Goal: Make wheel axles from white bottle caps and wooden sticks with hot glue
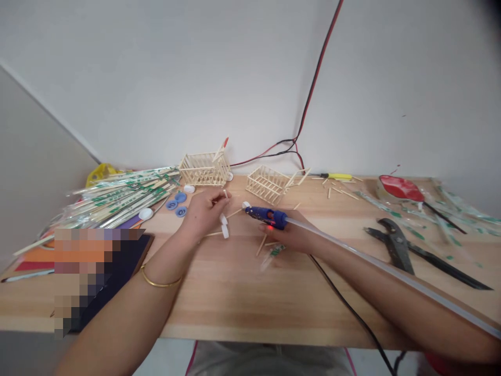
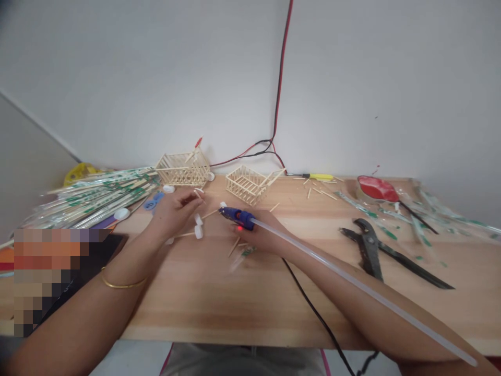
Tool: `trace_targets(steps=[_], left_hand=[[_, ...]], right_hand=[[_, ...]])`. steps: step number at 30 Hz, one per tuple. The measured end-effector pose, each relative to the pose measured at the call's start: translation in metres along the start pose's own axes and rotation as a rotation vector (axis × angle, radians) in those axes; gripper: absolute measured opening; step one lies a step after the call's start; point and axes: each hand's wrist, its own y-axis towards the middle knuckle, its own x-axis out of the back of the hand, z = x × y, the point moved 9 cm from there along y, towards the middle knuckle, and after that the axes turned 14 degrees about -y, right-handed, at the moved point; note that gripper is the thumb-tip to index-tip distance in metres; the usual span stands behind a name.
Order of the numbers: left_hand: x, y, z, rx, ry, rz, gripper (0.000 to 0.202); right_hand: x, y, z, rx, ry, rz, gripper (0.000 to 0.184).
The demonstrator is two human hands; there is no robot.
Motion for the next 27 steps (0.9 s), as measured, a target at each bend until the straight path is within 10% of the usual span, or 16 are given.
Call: trace_targets(steps=[27], left_hand=[[0.0089,-0.0004,0.0064,0.032,0.202,0.096,0.013]], right_hand=[[-0.0049,0.0041,0.0038,-0.015,-0.068,0.046,0.040]])
